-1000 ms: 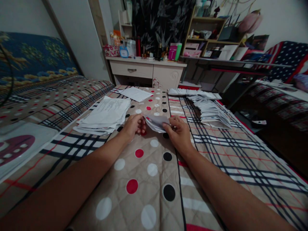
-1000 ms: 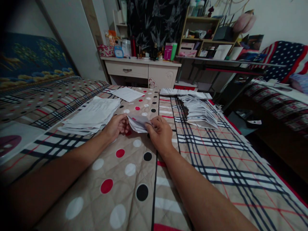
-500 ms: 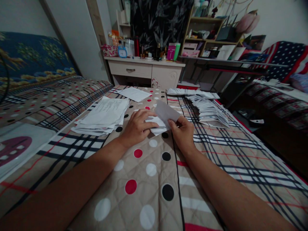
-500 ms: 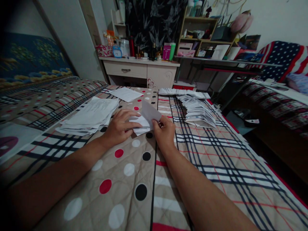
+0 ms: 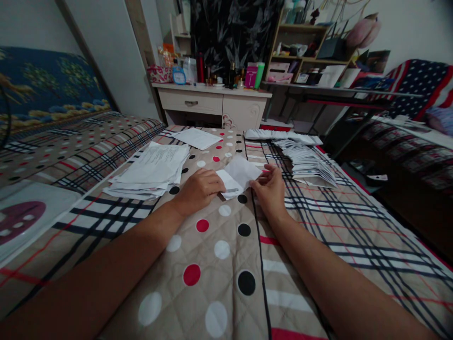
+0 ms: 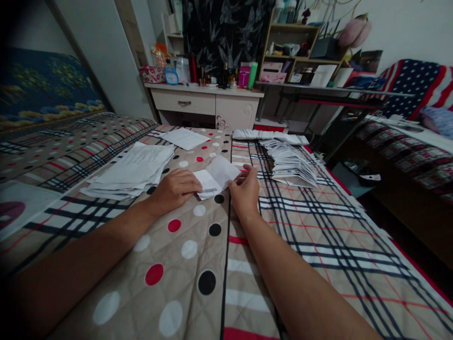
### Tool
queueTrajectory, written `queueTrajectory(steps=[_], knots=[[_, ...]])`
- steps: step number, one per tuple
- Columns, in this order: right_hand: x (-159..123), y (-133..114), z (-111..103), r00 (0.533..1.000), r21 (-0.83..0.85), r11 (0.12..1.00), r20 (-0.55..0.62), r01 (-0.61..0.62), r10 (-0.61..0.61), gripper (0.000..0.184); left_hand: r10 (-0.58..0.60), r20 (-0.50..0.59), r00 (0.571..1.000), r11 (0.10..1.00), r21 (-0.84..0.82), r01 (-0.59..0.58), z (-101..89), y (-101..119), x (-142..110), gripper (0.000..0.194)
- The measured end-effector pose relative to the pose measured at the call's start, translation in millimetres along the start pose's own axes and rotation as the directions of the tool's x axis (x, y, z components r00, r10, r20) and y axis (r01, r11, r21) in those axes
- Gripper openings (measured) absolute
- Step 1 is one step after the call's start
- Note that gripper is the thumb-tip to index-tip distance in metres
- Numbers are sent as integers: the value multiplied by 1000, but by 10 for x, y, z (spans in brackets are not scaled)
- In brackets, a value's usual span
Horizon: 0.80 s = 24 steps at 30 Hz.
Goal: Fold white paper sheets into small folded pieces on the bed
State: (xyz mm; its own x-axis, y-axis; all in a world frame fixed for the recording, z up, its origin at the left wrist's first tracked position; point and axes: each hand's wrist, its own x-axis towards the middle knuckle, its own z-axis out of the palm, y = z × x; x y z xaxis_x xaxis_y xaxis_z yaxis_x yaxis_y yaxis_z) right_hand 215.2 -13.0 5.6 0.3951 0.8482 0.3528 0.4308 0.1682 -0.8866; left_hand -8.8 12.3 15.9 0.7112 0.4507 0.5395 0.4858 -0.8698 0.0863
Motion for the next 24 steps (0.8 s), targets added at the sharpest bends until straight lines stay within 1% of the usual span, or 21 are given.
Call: queueTrajectory(steps=[1,2,3,4,6,7,8,9,11,13,15,18,20,22,24], knots=[[4,5,-17,995,-109,991,-47,84,-89,63,-14,16,1000,1000,-13,14,2,-2,0,20],[2,-1,-36,980,-217,962,-73,167,-187,64,-32,33,999,999,-26,33,3,-1,1,20],[-5,-17,-57,958,-316,918,-71,241,-276,63,-55,49,997,998,-39,57,3,2,4,19],[-16,-38,-76,938,-393,869,-42,302,-345,57,-80,59,995,995,-51,83,3,6,8,18],[-43,-86,-99,910,-469,789,83,396,-407,39,-130,54,990,988,-79,134,9,11,16,16],[-57,-104,-101,899,-477,765,161,433,-408,31,-154,37,987,983,-95,157,16,9,20,15],[-68,-117,-97,886,-470,752,240,463,-396,27,-179,15,984,977,-116,180,26,4,22,14],[-78,-124,-89,874,-452,750,310,482,-375,26,-206,-8,979,969,-143,203,39,-6,23,14],[-89,-126,-67,857,-408,774,398,485,-327,30,-264,-36,964,943,-220,250,67,-30,22,14],[-92,-122,-46,853,-370,803,427,468,-300,33,-340,-40,940,898,-313,311,88,-49,23,13],[-90,-118,-29,846,-342,814,437,469,-304,32,-431,-36,902,832,-403,382,90,-50,31,10],[-78,-105,-10,833,-283,834,452,474,-320,21,-554,-22,832,719,-516,465,64,-11,58,5],[-66,-88,2,840,-231,867,447,441,-308,9,-604,0,797,660,-561,500,50,19,73,5],[-56,-70,11,856,-202,897,438,392,-275,9,-618,16,786,646,-561,518,58,29,72,5],[-53,-62,18,877,-222,909,416,353,-239,10,-608,14,794,676,-516,527,90,12,56,5]])
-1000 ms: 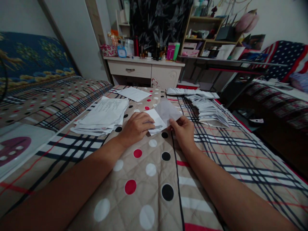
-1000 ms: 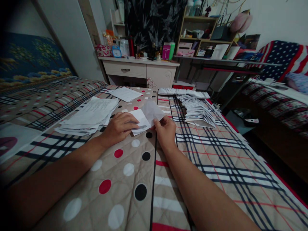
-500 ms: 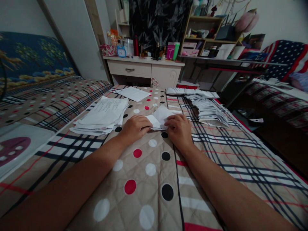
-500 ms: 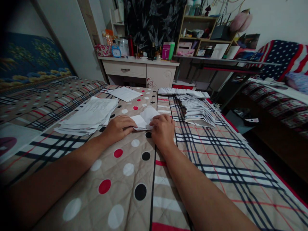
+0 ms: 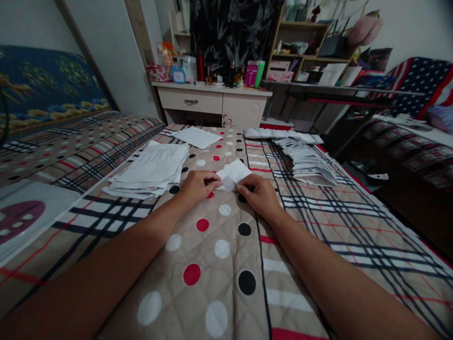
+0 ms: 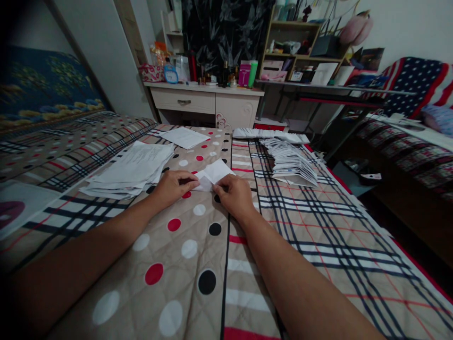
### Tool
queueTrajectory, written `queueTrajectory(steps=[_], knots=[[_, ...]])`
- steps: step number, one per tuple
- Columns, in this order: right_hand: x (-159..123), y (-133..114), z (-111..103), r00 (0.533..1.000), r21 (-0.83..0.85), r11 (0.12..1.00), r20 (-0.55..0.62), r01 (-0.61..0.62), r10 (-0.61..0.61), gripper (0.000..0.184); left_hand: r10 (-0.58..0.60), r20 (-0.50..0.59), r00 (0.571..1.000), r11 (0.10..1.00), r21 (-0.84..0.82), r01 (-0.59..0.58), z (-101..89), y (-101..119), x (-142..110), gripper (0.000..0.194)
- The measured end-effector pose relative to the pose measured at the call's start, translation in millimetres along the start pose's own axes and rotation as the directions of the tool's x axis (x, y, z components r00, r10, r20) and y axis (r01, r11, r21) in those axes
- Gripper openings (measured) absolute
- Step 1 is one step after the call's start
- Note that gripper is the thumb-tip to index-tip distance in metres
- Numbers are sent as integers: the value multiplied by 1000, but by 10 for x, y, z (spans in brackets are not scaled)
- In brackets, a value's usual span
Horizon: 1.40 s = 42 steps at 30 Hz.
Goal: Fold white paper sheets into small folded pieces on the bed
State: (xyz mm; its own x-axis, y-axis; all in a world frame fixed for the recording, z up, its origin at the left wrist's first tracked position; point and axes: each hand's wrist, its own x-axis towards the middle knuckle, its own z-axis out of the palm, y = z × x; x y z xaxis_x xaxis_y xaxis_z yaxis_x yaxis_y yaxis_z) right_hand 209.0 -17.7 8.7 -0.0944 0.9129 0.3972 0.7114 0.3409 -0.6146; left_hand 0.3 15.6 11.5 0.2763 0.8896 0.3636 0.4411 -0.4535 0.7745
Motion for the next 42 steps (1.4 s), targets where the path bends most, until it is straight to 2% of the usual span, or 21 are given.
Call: queueTrajectory(steps=[6,8,11,14,15,18,22,26,29,32,35,38,42], knots=[[-1,-47,-4,992,-137,983,-39,-121,117,12,102,10,995,964,246,-102,10,-100,11,31],[5,-58,-6,992,-165,978,-44,-127,122,13,180,15,983,927,330,-175,6,-78,9,28],[23,-46,0,991,-186,974,-38,-131,126,12,350,149,925,827,414,-379,23,-21,-9,17],[38,-5,17,990,-199,970,-57,-138,129,5,407,297,864,754,424,-501,64,31,-33,22],[40,11,25,990,-204,971,-82,-129,114,6,403,316,859,747,428,-508,77,44,-40,21],[37,43,45,987,-249,964,-151,-95,58,23,390,325,861,729,463,-505,100,66,-51,20],[36,43,33,989,-331,935,-114,-130,97,35,418,327,847,683,502,-531,85,64,-47,25],[35,21,-17,984,-249,955,-118,-160,134,36,418,312,853,633,573,-520,31,10,-12,26],[6,-12,-37,985,-158,975,-98,-158,144,35,398,254,881,666,581,-469,-6,-51,20,26],[-38,-46,-37,992,-151,981,-58,-123,115,39,374,214,902,716,552,-428,-17,-61,16,24],[-63,-42,-34,988,-174,981,-142,-85,61,43,342,176,923,752,537,-382,-8,-15,-20,14],[-49,2,-38,976,-193,981,-212,1,-43,50,302,164,939,777,529,-342,7,23,-48,16],[-14,22,-77,971,-221,967,-176,124,-165,34,294,183,938,784,516,-346,19,17,-49,15]])
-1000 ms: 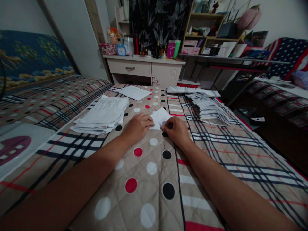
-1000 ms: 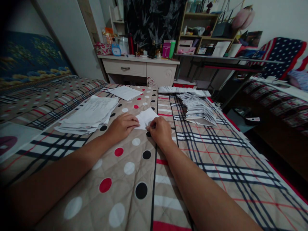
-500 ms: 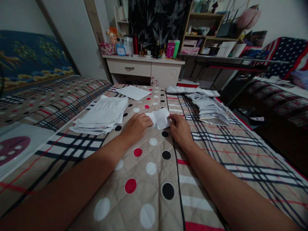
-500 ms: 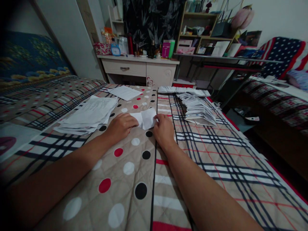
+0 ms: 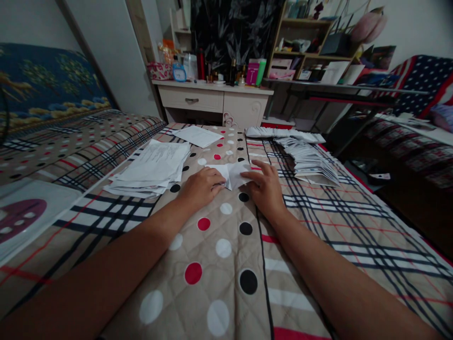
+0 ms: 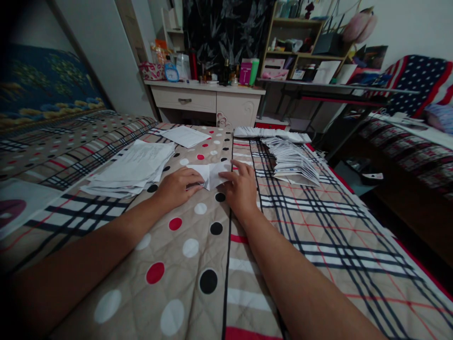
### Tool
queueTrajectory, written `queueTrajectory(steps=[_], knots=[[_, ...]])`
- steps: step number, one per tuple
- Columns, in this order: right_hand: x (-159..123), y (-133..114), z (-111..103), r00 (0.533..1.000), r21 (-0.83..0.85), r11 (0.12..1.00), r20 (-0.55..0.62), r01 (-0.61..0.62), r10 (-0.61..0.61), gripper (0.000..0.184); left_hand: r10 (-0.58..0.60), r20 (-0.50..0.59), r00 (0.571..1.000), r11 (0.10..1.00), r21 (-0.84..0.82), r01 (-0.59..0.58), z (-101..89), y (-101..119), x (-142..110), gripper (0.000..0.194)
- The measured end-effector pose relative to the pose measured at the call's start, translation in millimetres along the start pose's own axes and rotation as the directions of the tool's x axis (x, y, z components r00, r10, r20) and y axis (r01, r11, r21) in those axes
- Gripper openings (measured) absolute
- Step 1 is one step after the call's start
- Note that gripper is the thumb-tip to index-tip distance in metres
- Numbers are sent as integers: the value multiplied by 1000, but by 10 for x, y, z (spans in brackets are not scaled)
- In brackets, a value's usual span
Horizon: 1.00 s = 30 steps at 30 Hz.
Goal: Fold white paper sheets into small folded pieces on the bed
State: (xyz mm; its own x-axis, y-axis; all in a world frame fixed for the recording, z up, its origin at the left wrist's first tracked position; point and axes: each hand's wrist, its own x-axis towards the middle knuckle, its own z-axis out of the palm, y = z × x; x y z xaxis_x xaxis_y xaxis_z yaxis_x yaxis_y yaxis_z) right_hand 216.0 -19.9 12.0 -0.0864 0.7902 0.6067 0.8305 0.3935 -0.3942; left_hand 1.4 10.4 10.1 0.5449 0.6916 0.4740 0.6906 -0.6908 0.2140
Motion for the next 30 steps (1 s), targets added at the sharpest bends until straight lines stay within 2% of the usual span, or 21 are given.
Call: queueTrajectory(steps=[4,6,8,10,13,16,19,20,23,25,27,30], knots=[[20,-61,-78,986,31,986,13,166,-167,21,24,-32,999,1000,-8,-24,17,-24,-1,19],[16,-88,-96,965,95,966,78,242,-249,15,34,-49,998,999,-19,-35,23,-32,-6,24],[8,-89,-81,947,193,951,167,240,-273,10,39,-51,998,998,-49,-42,24,-31,-12,28],[4,-64,-42,943,288,945,241,158,-231,11,32,-42,999,996,-86,-35,18,-25,-16,26],[13,-10,24,953,378,926,274,14,-127,15,-31,-24,999,985,-170,26,2,-20,-8,17],[30,23,69,968,345,932,252,-110,21,17,-137,25,990,941,-309,138,-7,-32,16,15],[40,35,98,950,286,922,242,-263,196,9,-206,76,975,878,-426,219,-1,-40,40,19],[42,37,107,944,282,914,241,-291,226,13,-227,84,970,859,-452,240,4,-39,45,18],[42,36,125,937,275,909,243,-314,250,29,-270,77,960,827,-492,272,23,-28,47,6],[41,24,125,937,255,913,232,-318,262,34,-269,59,961,829,-495,262,37,-25,42,6],[40,2,110,936,208,924,217,-320,276,33,-248,49,968,843,-481,240,49,-27,36,8],[43,-35,77,943,137,947,209,-290,258,23,-216,53,975,878,-426,218,63,-42,29,17]])
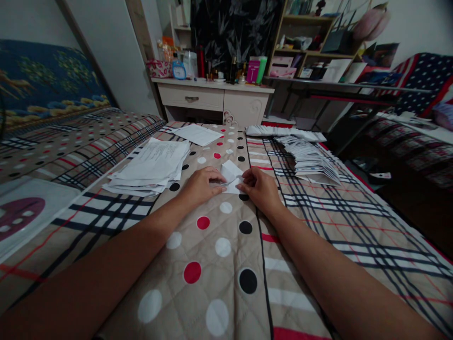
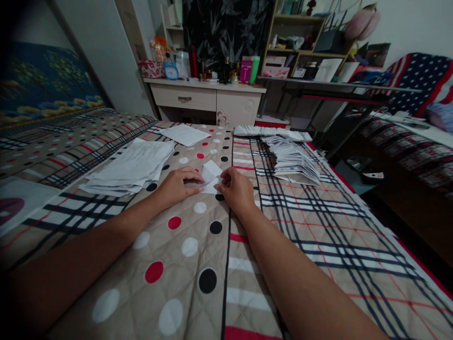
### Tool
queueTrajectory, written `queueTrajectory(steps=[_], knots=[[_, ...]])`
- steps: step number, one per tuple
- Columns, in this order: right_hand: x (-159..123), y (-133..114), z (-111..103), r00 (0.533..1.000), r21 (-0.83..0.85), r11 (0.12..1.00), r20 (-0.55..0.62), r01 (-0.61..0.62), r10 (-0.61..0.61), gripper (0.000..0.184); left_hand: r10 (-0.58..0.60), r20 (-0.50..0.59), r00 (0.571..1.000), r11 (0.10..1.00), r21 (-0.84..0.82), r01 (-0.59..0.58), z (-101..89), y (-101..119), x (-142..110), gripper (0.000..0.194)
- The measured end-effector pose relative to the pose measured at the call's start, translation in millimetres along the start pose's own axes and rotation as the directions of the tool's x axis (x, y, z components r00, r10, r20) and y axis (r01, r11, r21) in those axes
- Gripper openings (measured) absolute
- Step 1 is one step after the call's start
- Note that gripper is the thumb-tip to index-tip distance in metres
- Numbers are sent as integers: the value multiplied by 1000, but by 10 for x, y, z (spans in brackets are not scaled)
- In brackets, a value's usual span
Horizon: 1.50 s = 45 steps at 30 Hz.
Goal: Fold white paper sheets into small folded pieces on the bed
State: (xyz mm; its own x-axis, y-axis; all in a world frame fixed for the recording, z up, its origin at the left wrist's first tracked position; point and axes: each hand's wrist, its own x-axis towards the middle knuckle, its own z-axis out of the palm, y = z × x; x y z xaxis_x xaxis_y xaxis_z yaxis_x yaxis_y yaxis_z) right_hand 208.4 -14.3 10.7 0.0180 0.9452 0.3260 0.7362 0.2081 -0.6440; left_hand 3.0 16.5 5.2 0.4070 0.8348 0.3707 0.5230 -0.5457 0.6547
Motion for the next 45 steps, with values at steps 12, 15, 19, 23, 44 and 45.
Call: queueTrajectory(steps=[12,15,19,23,44,45], knots=[[36,-60,-18,1000,-228,973,-24,-19,14,17,140,104,985,982,111,-151,-23,-26,9,16],[28,-79,-21,999,-284,958,-1,37,-39,10,116,75,990,983,131,-125,-11,2,0,15],[12,-115,-24,990,-331,933,68,141,-125,11,66,27,997,983,172,-70,23,40,-21,30],[-2,-130,-17,983,-349,919,96,181,-158,14,76,34,997,980,183,-81,44,19,-12,27],[-244,-479,14,926,-563,738,280,371,-252,27,217,60,974,976,-30,-215,-87,-141,42,33],[-235,-468,7,924,-556,741,282,376,-258,26,243,58,968,970,-4,-243,-85,-141,39,33]])
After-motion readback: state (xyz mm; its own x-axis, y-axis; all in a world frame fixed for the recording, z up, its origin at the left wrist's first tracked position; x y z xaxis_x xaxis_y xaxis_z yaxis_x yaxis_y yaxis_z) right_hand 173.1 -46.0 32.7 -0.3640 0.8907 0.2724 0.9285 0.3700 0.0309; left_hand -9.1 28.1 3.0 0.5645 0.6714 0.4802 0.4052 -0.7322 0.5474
